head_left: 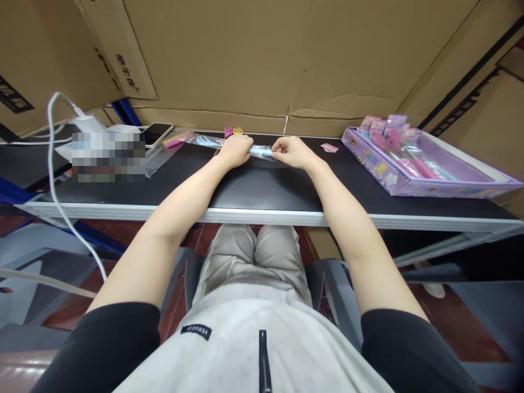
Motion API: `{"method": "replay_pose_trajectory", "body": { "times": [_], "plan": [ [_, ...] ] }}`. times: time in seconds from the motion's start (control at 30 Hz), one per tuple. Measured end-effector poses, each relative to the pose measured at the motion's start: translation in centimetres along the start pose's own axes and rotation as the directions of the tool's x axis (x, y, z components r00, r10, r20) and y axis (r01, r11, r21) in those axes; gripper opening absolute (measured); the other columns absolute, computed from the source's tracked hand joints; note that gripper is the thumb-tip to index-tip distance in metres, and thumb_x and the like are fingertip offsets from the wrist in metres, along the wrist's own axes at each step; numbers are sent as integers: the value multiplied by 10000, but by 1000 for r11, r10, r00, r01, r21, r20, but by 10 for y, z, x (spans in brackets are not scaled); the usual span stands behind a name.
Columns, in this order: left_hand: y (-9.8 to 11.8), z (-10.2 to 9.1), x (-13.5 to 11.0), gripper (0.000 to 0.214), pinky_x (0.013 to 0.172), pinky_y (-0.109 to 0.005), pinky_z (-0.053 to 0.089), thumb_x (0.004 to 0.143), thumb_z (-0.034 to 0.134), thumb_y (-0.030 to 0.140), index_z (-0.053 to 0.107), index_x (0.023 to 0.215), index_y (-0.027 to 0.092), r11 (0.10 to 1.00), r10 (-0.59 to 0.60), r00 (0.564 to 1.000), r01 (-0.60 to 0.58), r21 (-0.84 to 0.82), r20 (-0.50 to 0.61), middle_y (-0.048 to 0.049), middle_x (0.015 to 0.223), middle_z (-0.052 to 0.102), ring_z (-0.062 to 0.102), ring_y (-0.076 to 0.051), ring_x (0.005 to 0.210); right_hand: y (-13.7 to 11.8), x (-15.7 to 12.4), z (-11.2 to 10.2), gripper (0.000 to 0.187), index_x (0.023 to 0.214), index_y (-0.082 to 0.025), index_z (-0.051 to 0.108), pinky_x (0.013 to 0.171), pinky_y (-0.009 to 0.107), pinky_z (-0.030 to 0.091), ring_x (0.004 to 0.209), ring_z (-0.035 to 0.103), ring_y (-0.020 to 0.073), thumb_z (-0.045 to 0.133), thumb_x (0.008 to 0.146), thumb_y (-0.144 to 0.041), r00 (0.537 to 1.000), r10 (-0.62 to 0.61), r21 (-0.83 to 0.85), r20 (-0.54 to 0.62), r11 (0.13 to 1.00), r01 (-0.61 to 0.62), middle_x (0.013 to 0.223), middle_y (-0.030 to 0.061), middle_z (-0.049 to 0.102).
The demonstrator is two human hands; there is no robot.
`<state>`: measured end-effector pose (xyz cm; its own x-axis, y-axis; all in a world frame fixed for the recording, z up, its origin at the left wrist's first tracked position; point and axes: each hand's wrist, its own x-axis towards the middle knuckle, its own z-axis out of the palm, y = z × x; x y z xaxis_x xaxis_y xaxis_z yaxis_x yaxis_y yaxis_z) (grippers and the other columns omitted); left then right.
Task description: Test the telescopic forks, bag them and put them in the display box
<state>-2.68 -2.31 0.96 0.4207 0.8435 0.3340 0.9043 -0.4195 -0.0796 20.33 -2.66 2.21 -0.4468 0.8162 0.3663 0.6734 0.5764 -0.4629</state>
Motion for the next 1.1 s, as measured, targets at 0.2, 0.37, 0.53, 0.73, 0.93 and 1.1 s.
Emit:
{"method": "replay_pose_trajectory", "body": {
  "times": [0.2,0.37,0.53,0.73,0.93,1.1],
  "plan": [
    [-2,4,2,399,1092,-496,518,929,516,126,757,1247,129,1000,23,1000,-24,-10,-15,-241,1247,750,660,-409,1309,-7,-2,-1,135,916,-160,805,820,338,543,779,659,198,779,849,-274,1000,15,-19,20,1000,-14,777,42,732],
    [-1,7,3,396,1098,-497,519,920,524,122,763,1236,135,999,41,999,-42,-19,-28,-230,1236,756,666,-403,1289,-12,-3,0,143,922,-155,811,829,339,539,777,673,203,779,847,-272,999,22,-29,44,999,-21,792,49,754],
    [0,8,3,400,1090,-501,528,899,557,105,772,1236,110,999,43,998,-44,-17,-34,-247,1254,760,680,-413,1281,-13,-5,1,165,933,-142,808,818,323,526,757,664,187,776,850,-281,999,12,-39,52,999,-10,811,53,759],
    [-5,13,5,373,1057,-487,534,894,562,94,777,1197,126,997,80,994,-81,-7,-73,-227,1203,775,697,-401,1249,-12,-4,1,232,930,-135,802,787,297,498,743,644,172,793,860,-356,998,-13,-24,65,1000,14,790,46,744],
    [-4,12,5,397,1046,-494,548,886,549,63,775,1210,103,995,101,993,-99,32,-63,-244,1211,779,710,-410,1251,-13,-5,1,224,916,-140,791,776,293,485,739,635,167,794,857,-356,997,-7,-11,81,1000,8,799,45,746],
    [-6,15,6,381,1027,-478,548,881,554,64,782,1183,106,990,142,987,-140,36,-78,-230,1173,784,716,-392,1210,-17,-7,1,181,904,-133,785,782,289,478,750,638,164,773,850,-306,996,2,-2,90,1000,-2,816,49,750]
  ]
}}
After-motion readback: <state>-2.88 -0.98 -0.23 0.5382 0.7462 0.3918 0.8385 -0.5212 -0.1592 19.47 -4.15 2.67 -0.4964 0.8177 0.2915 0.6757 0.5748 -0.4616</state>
